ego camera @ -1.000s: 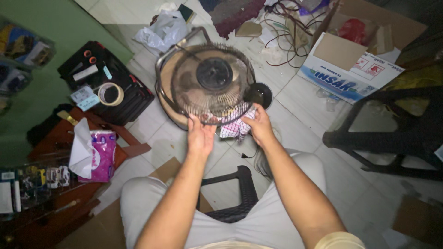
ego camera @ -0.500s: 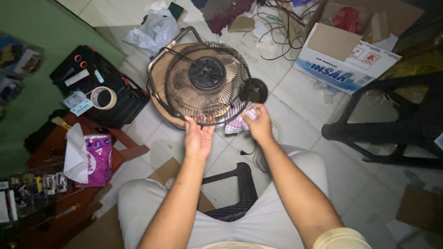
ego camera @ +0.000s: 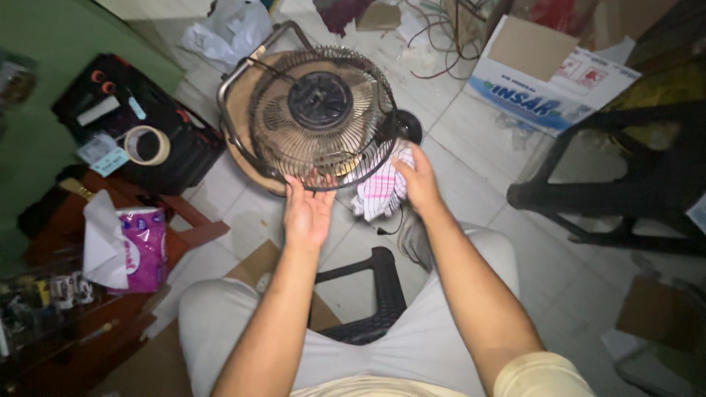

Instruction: The person wipes the blades and cage of a disassembled electric fan using a cloth. They rotate the fan head to access different areas and repeatedly wipe the blades and the metal cage.

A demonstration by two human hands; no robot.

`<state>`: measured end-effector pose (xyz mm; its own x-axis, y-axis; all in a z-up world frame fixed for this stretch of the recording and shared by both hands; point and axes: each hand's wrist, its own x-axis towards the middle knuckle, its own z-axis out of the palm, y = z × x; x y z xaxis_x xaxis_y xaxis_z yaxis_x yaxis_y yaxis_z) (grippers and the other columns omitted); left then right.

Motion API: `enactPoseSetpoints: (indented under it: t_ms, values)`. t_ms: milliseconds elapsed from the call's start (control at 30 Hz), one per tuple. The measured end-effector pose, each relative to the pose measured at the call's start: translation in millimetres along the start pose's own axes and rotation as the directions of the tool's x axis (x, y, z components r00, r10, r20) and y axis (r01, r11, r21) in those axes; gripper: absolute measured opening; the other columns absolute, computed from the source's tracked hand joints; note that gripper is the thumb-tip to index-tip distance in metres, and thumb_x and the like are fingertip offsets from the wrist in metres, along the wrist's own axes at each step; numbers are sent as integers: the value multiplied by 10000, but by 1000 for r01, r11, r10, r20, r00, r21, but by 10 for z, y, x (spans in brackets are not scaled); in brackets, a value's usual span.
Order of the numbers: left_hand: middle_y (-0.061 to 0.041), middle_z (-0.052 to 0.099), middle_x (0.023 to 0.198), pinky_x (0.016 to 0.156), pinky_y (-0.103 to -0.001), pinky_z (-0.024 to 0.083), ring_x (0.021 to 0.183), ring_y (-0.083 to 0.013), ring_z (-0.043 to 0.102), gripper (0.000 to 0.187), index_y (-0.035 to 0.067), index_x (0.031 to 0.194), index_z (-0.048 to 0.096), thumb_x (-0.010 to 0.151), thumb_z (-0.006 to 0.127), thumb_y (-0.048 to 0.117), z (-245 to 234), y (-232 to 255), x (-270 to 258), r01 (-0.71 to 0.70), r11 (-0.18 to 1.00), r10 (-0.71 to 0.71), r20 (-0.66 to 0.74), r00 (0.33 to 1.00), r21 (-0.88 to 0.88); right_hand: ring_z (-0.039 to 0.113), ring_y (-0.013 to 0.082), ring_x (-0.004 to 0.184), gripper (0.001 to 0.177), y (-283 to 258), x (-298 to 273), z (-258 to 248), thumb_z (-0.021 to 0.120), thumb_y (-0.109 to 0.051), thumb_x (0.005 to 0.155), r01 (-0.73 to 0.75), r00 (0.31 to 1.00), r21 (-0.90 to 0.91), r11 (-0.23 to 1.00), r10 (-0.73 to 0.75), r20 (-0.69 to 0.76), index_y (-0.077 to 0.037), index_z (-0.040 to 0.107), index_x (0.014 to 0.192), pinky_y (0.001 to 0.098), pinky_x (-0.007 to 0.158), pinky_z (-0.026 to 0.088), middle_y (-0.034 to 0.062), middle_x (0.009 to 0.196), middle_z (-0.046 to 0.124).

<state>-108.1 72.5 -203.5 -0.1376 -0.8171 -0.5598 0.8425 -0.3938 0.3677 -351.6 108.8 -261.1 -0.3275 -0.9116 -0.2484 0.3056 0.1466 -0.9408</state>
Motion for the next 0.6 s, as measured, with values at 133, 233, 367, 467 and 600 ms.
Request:
enactPoseSetpoints:
  t_ms: [133,233,367,467,600]
  values:
    - [-122,494,1471,1134,-524,454,1255,-303,557,583,161,1506,349,1017,489,445,16,13,-6,-5,1000,4,53,999,11,641,139,1030,457,46,-149,250,663,-45,938,-38,999,-158,987,36,-11,-18,558,1382,290,899,528,75,1148,682]
    - [-131,503,1478,1143,-527,445,1267,-320,548,587,115,1506,357,1035,465,449,8,-43,-1,4,1000,-5,59,998,19,646,136,1068,450,59,-380,418,749,-5,895,156,987,-300,941,-163,3,-1,546,1297,284,947,524,79,1166,683]
    - [-160,500,1475,1151,-535,442,1300,-342,537,584,69,1482,369,1040,443,444,-48,-48,-10,16,999,-17,46,999,32,655,123,1060,472,2,-479,549,765,13,864,137,989,-82,987,-140,-42,-17,512,1261,285,949,536,63,1159,680]
    - [-193,506,1469,1160,-517,439,1315,-344,540,606,26,1471,391,1044,433,454,-56,-70,23,47,998,-48,41,998,33,669,136,1035,408,-84,-470,526,749,29,879,66,997,9,998,-66,-32,4,578,1249,298,940,542,80,1143,699]
    - [-196,518,1448,1158,-505,431,1309,-334,541,618,10,1451,407,1035,426,467,-86,-40,34,80,995,-81,7,997,56,709,158,962,381,-150,-455,491,688,1,899,-235,972,325,916,223,73,-10,622,1275,319,871,573,84,1112,721]
